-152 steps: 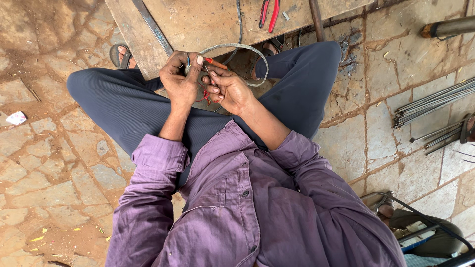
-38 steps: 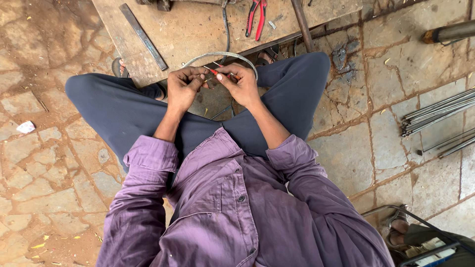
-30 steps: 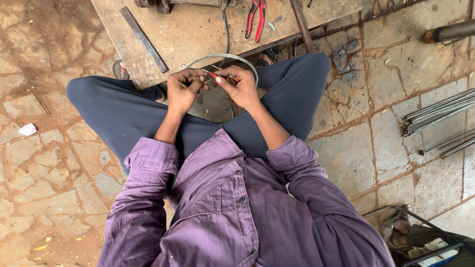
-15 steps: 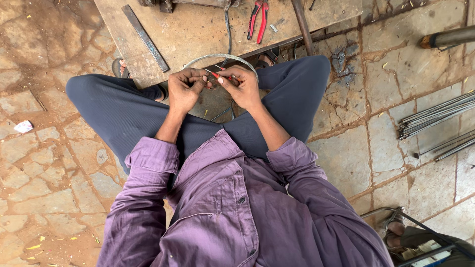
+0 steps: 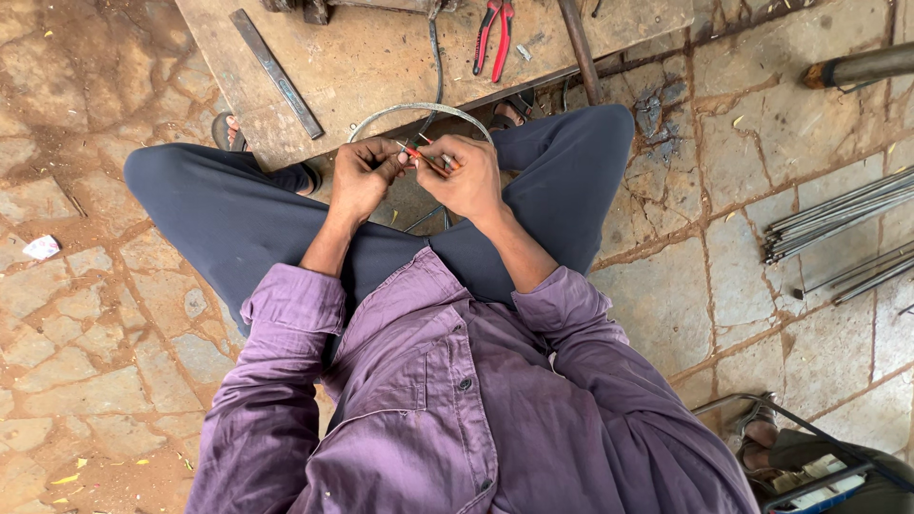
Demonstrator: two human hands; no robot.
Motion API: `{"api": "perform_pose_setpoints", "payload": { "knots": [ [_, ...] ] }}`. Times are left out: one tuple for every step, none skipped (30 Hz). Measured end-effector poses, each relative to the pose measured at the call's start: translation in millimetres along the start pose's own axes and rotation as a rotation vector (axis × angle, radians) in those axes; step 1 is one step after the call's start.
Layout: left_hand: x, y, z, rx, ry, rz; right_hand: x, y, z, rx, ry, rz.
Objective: The person repairs a water pump by stripping wires and making electrical connections. The person uses pliers to strip and twist electrical wires together while the pump unit sits on a wooden surface.
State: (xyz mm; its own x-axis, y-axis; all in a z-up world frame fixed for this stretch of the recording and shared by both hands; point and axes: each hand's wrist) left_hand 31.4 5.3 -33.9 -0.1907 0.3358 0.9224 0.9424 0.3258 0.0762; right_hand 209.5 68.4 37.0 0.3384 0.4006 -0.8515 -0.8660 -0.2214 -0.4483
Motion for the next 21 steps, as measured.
{"api": "perform_pose_setpoints", "payload": {
  "knots": [
    [-3.5, 0.9, 0.2, -0.002, -0.011, -0.017, -0.8, 0.9, -0.4, 0.006, 0.007, -0.027],
    [-7.3, 2.3, 0.8, -0.004, -0.022, -0.035, -1.0, 1.3, -1.0, 0.011, 0.014, -0.055],
    [-10.8, 3.8, 1.8, 0.004, -0.021, -0.052, -0.5, 1.6, -1.2, 0.019, 0.014, -0.076],
    [-14.0, 5.4, 2.6, 0.013, -0.022, -0.068, 0.3, 1.9, -1.5, 0.027, 0.013, -0.096],
    [-16.5, 6.4, 3.1, 0.022, -0.022, -0.085, 1.0, 2.0, -2.0, 0.035, 0.013, -0.117],
    [-18.3, 6.8, 3.2, 0.024, -0.045, -0.118, 1.2, 2.4, -2.8, 0.045, 0.013, -0.131],
    [-19.7, 7.4, 2.9, 0.026, -0.069, -0.152, 0.9, 2.8, -3.8, 0.056, 0.012, -0.146],
    [-20.9, 7.8, 2.6, 0.03, -0.092, -0.187, 0.7, 3.3, -4.6, 0.065, 0.011, -0.16],
    [-22.0, 8.1, 2.7, 0.039, -0.108, -0.21, 0.7, 3.9, -5.1, 0.065, 0.02, -0.159],
    [-23.1, 9.1, 2.7, 0.048, -0.123, -0.234, 0.7, 4.4, -5.8, 0.065, 0.03, -0.158],
    [-23.7, 9.7, 2.4, 0.057, -0.139, -0.258, 0.8, 4.7, -6.6, 0.065, 0.039, -0.156],
    [-23.5, 10.1, 2.3, 0.059, -0.157, -0.292, 1.0, 5.3, -6.8, 0.07, 0.027, -0.172],
    [-22.9, 10.9, 0.9, 0.061, -0.175, -0.326, 1.3, 5.9, -7.4, 0.075, 0.014, -0.188],
    [-21.9, 12.2, -1.0, 0.063, -0.195, -0.359, 1.7, 5.9, -8.3, 0.079, 0.003, -0.205],
    [-20.0, 13.1, -2.2, 0.052, -0.209, -0.399, 2.4, 5.8, -8.9, 0.071, 0.02, -0.202],
    [-17.4, 13.4, -3.2, 0.041, -0.222, -0.438, 3.0, 5.8, -9.3, 0.063, 0.037, -0.2],
    [-14.4, 13.7, -4.1, 0.031, -0.236, -0.477, 3.5, 5.7, -9.6, 0.055, 0.054, -0.197],
    [-11.2, 13.2, -4.9, 0.031, -0.279, -0.512, 3.7, 5.6, -9.9, 0.056, 0.057, -0.193],
    [-8.2, 12.1, -5.4, 0.031, -0.322, -0.546, 3.7, 5.6, -10.1, 0.058, 0.06, -0.188],
    [-5.9, 11.8, -5.3, 0.031, -0.365, -0.581, 3.8, 5.6, -10.0, 0.059, 0.062, -0.184],
    [-4.6, 12.0, -4.9, 0.038, -0.367, -0.578, 3.8, 5.5, -9.8, 0.057, 0.051, -0.183]
  ]
}}
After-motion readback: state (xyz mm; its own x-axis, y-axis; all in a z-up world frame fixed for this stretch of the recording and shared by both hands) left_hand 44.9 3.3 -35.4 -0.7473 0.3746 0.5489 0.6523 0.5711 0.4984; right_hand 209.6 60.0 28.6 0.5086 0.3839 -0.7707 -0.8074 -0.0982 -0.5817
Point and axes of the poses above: each hand's wrist, its own z-axis towards the middle knuckle, its own y-axis out of the palm, x = y × z, and after that the axes turned 9 degrees about x, right-handed
